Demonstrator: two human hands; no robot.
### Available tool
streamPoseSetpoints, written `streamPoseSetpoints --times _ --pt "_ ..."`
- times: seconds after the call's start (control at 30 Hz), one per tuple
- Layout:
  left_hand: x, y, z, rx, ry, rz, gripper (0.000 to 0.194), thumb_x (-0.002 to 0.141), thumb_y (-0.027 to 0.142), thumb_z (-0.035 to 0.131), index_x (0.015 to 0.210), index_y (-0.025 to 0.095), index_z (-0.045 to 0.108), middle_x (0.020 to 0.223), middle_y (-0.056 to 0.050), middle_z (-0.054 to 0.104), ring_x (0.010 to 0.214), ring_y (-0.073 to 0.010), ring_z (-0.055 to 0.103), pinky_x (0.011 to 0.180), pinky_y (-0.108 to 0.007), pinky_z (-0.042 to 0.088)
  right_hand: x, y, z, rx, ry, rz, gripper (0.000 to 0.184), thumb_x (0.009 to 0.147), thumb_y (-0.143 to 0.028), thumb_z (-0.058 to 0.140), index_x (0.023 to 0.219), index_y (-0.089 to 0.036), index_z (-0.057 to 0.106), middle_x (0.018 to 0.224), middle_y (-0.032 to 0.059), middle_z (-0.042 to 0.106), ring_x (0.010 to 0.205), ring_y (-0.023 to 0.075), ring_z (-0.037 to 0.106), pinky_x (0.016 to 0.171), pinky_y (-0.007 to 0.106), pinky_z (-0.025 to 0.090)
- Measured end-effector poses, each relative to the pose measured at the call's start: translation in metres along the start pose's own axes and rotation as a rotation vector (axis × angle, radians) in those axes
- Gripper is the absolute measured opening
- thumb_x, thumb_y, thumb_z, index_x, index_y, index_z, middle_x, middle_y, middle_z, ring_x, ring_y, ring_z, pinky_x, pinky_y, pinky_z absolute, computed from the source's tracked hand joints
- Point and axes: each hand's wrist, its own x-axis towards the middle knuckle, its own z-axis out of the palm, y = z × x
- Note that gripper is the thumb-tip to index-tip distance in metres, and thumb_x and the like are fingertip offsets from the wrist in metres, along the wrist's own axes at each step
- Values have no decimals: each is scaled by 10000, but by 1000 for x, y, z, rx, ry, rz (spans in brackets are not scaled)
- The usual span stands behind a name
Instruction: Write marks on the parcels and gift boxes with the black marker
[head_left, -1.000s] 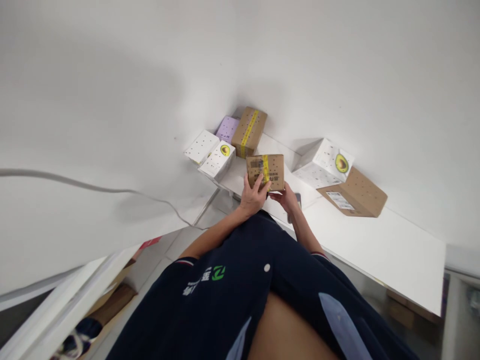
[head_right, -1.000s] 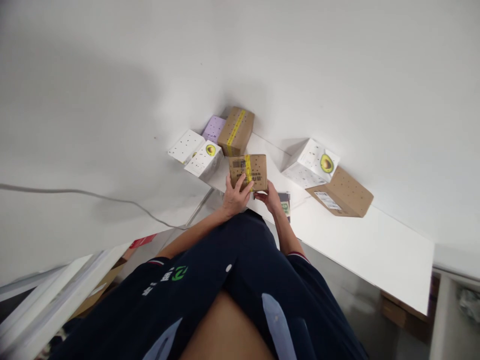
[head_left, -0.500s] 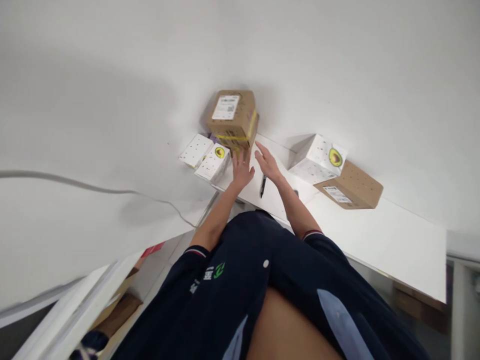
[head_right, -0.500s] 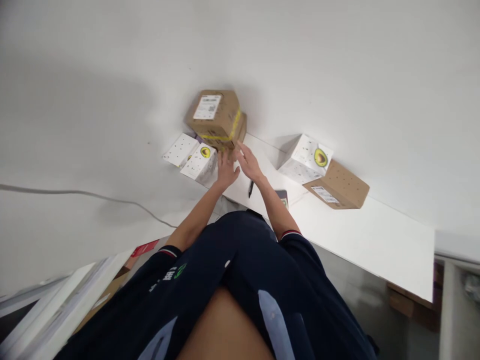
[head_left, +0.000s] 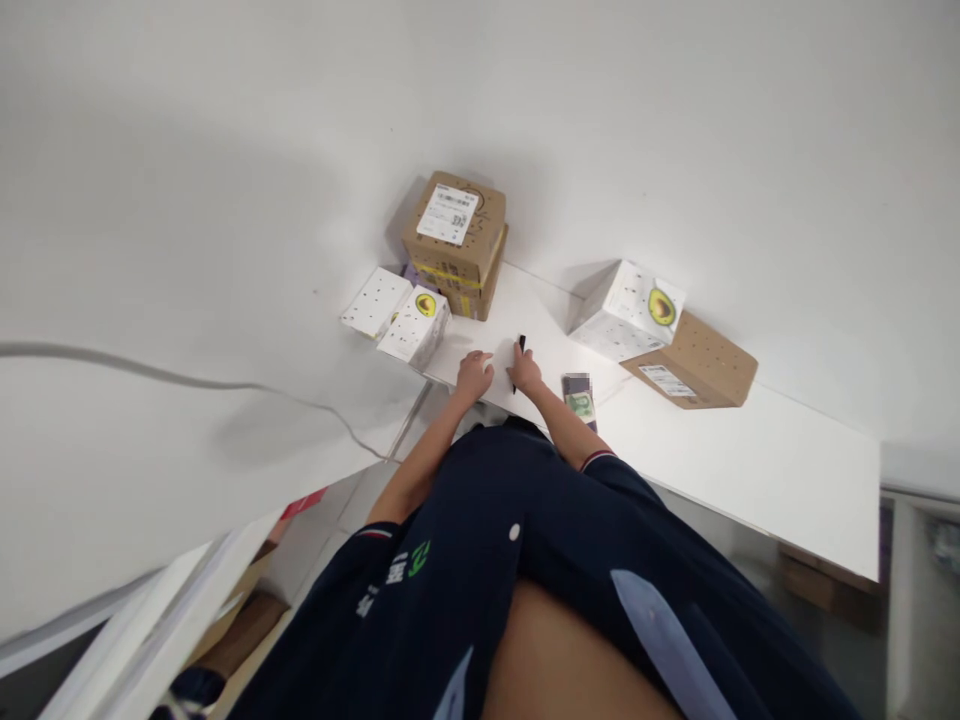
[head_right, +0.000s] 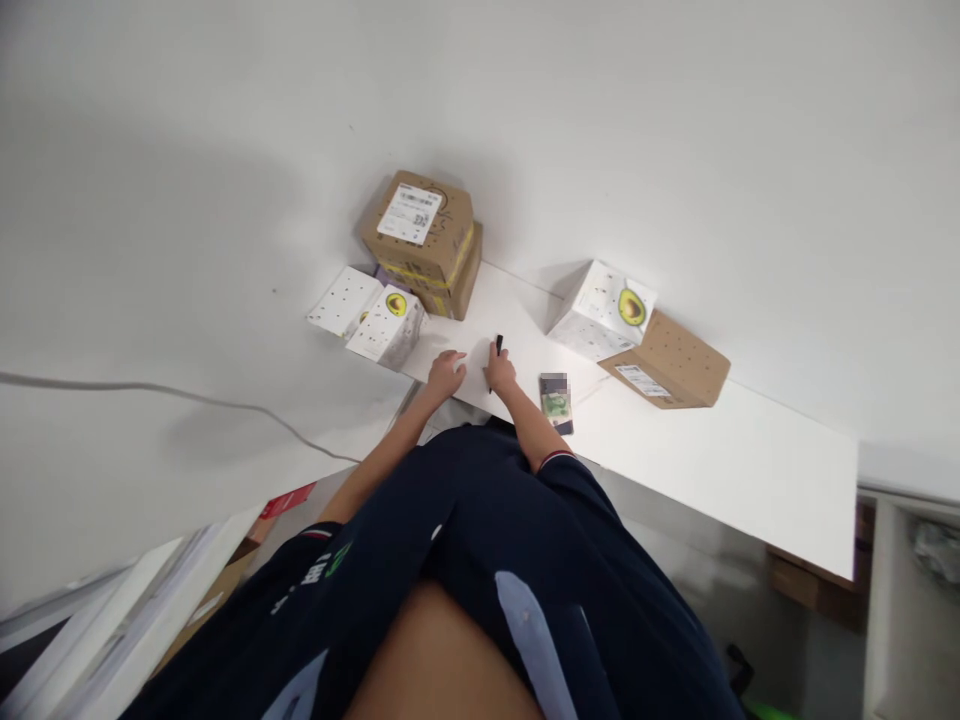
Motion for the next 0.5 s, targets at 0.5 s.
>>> streamPoseSetpoints --times 0.5 --pt "22 52 18 -197 -136 95 461 940 191 506 1379 161 646 1415 -131 666 1324 -251 615 1164 -400 458 -55 160 -170 305 1101 157 317 901 -415 495 980 -159 664 833 68 625 824 233 602 797 381 514"
